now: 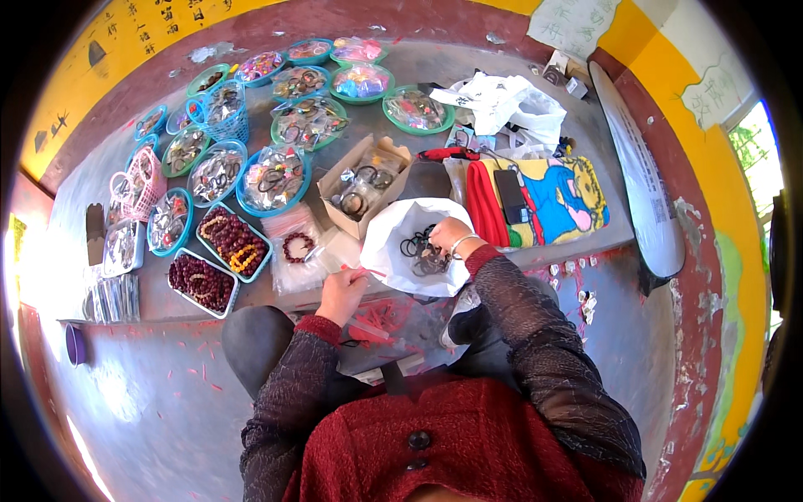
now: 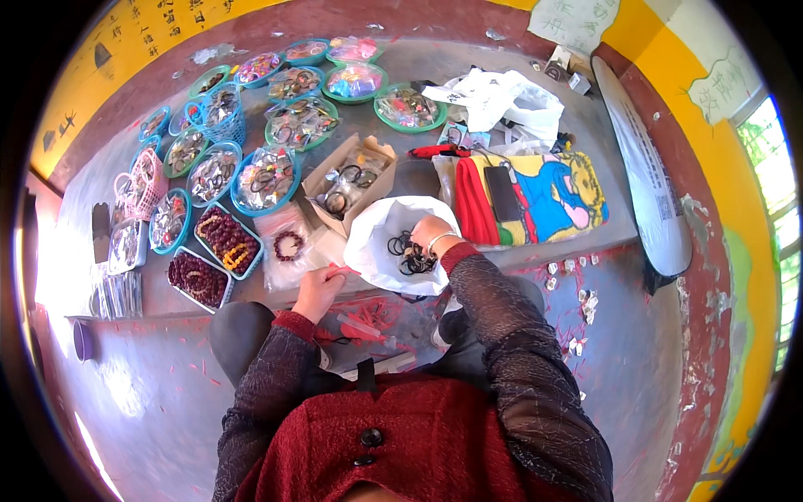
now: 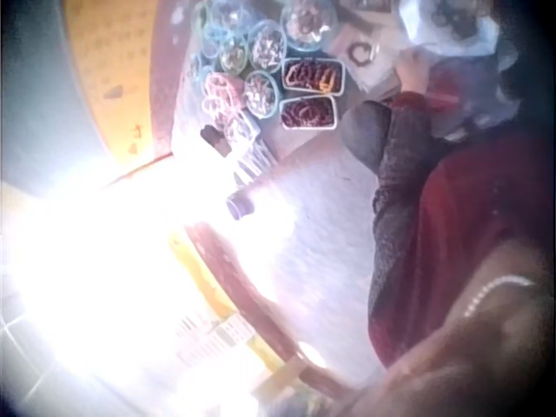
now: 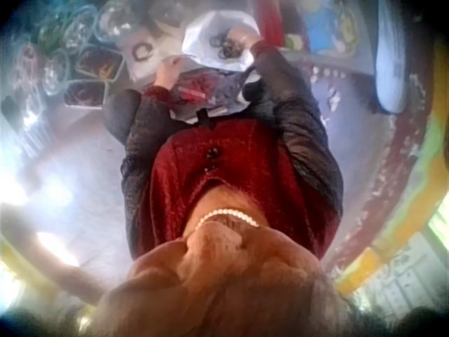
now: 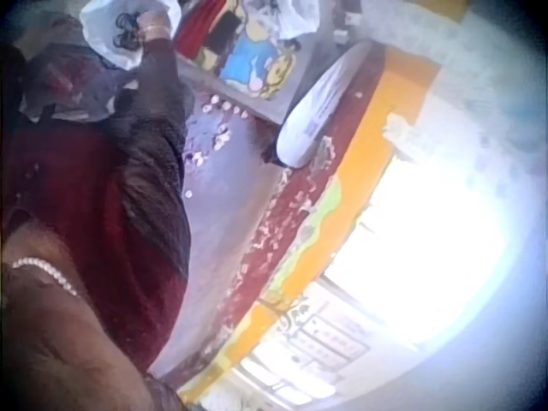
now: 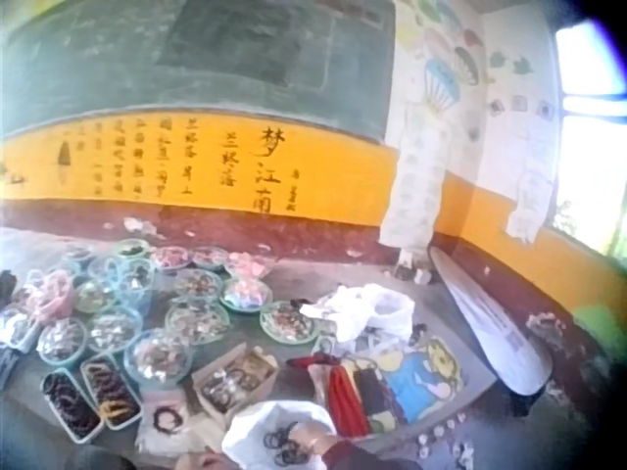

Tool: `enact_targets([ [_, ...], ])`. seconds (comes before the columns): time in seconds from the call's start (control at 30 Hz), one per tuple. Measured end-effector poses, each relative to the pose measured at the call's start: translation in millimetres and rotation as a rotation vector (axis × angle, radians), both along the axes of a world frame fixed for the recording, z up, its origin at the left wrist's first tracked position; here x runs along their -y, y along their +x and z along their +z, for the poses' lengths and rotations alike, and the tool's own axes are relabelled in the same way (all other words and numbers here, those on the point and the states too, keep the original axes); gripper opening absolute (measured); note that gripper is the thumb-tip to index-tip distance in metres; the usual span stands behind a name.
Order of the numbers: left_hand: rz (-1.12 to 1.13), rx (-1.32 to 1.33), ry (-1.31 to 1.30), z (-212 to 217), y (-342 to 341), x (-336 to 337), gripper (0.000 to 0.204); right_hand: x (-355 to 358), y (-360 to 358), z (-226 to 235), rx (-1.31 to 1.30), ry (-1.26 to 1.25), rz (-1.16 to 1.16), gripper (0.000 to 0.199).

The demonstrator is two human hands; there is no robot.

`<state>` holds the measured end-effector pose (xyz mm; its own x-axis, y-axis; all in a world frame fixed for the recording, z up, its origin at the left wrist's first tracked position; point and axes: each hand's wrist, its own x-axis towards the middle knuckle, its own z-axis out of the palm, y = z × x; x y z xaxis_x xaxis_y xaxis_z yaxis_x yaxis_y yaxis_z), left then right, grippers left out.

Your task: The person sits cross-legged on the floor and ties red threads onto black circular objects, likely beads or rings. They repeatedly pick up the items, wrap the thread, and place the finished pieces into a white bowl.

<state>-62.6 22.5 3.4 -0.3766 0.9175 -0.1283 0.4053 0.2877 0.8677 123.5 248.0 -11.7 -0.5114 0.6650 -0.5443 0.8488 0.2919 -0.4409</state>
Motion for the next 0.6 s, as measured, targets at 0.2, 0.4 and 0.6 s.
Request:
enact_targets([
  [0.2,-0.022,0.166,0.001,-35.5,-5.9,0.5,0.021,43.6,6.8,61.5,-0.589,-0.325,-0.111,0.018],
  [0.4,-0.068,0.153,-0.060,-36.6,2.9,0.5,0.028,96.1,3.4,68.3,-0.855,-0.306,-0.052,0.020],
  [0.6,-0.116,0.080,-0.171,-2.6,10.9,-0.2,0.027,111.4,-12.4,70.8,-0.851,0.280,0.326,0.019],
])
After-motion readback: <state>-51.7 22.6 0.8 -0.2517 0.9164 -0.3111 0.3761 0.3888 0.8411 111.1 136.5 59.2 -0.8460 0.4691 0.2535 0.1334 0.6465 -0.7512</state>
